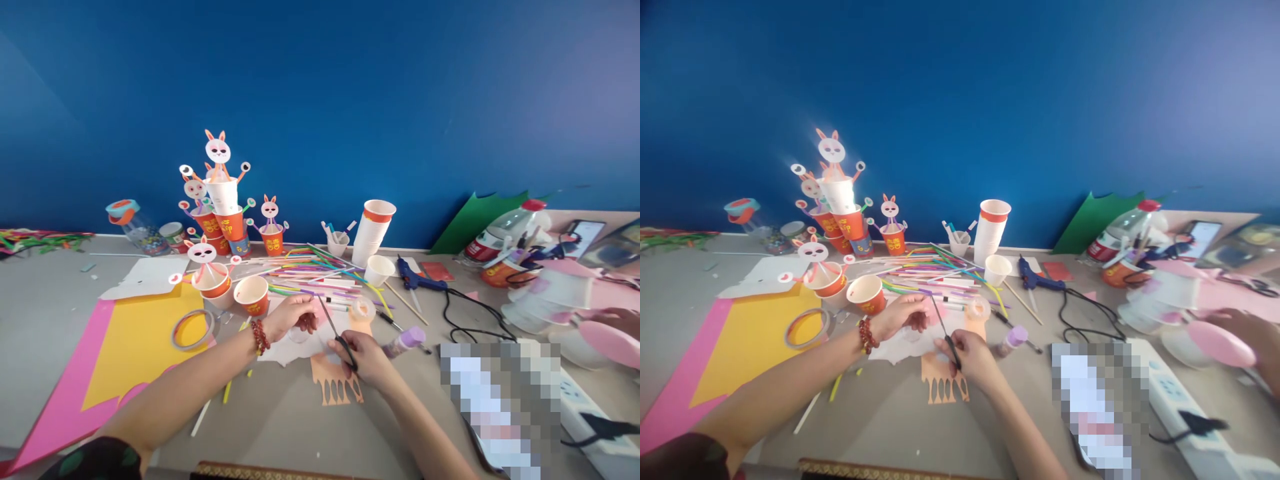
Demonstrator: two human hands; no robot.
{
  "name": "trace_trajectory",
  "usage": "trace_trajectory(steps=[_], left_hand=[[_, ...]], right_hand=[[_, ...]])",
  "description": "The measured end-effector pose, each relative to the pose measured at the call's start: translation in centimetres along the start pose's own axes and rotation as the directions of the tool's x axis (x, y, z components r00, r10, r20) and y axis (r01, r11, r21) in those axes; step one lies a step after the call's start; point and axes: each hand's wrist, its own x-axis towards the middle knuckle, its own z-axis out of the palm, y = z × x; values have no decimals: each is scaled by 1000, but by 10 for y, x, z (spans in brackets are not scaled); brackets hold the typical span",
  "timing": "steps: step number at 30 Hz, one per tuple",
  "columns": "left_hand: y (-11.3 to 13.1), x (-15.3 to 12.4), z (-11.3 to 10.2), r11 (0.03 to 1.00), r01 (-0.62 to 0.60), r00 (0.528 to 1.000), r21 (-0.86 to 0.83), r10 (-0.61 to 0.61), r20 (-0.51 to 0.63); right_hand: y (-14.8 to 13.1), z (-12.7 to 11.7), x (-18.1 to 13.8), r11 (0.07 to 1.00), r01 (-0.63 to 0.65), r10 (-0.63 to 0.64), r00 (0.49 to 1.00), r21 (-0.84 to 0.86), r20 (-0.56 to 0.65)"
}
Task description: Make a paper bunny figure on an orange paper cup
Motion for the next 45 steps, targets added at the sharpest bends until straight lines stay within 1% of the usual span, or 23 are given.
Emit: trace_trajectory(steps=[2, 3, 5, 7, 10, 12, 15, 17, 18, 20, 22, 24, 25, 28, 29, 31, 33, 36, 38, 40, 42, 45], left_hand=[[2, -7, -1, 1000, -18, 1000, 25, 19, -17], [3, -13, -2, 999, -33, 999, 36, 34, -23], [4, -28, -3, 996, -67, 997, 55, 69, -36], [4, -43, -5, 991, -99, 993, 86, 104, -59], [0, -62, -8, 980, -132, 985, 148, 146, -91], [-3, -68, -7, 979, -136, 984, 149, 151, -92], [-6, -72, -3, 981, -143, 984, 130, 154, -84], [-6, -71, 0, 980, -148, 984, 130, 160, -84], [-6, -71, 2, 980, -150, 983, 132, 162, -83], [-6, -70, 2, 978, -158, 982, 139, 171, -83], [-6, -70, 2, 974, -170, 979, 149, 184, -87], [-8, -69, 2, 972, -176, 977, 155, 192, -90], [-9, -68, 2, 972, -175, 978, 154, 191, -90], [-12, -68, 4, 976, -158, 981, 153, 172, -85], [-13, -68, 5, 977, -153, 982, 151, 167, -84], [-14, -68, 7, 978, -158, 982, 138, 170, -82], [-15, -69, 7, 979, -169, 981, 116, 179, -78], [-15, -69, 8, 981, -163, 982, 104, 172, -83], [-14, -68, 8, 985, -142, 984, 97, 151, -92], [-14, -67, 9, 990, -114, 989, 87, 121, -80], [-15, -66, 10, 992, -97, 994, 83, 101, -49], [-17, -67, 10, 992, -95, 995, 82, 95, -6]], right_hand=[[-1, -4, -1, 985, 3, -16, 997, -173, -70], [-1, -6, -4, 959, 0, -33, 993, -284, -114], [0, -11, -13, 862, -21, -75, 983, -506, -169], [3, -15, -27, 748, -25, -89, 986, -663, -138], [7, -20, -46, 615, 18, -150, 984, -788, -95], [6, -20, -52, 548, 31, -172, 982, -836, -77], [-1, -18, -51, 467, 20, -127, 991, -884, -45], [-6, -18, -47, 446, 2, -68, 997, -895, -31], [-8, -18, -45, 456, -6, -37, 999, -890, -25], [-12, -21, -42, 518, 0, 8, 1000, -855, 5], [-16, -25, -41, 585, 35, 10, 999, -810, 50], [-23, -26, -42, 639, 79, -45, 997, -765, 65], [-28, -24, -42, 668, 100, -90, 995, -738, 53], [-44, -11, -38, 796, 199, -263, 964, -572, -31], [-48, -4, -35, 823, 242, -308, 950, -514, -46], [-53, 8, -25, 865, 296, -341, 939, -406, -42], [-51, 16, -14, 903, 315, -335, 942, -293, -21], [-42, 20, 0, 936, 337, -339, 941, -102, -1], [-36, 19, 5, 939, 342, -343, 939, 28, 32], [-33, 18, 7, 937, 331, -340, 938, 114, 71], [-32, 20, 6, 937, 329, -339, 937, 120, 77], [-33, 25, 6, 925, 379, -378, 925, -11, 29]])
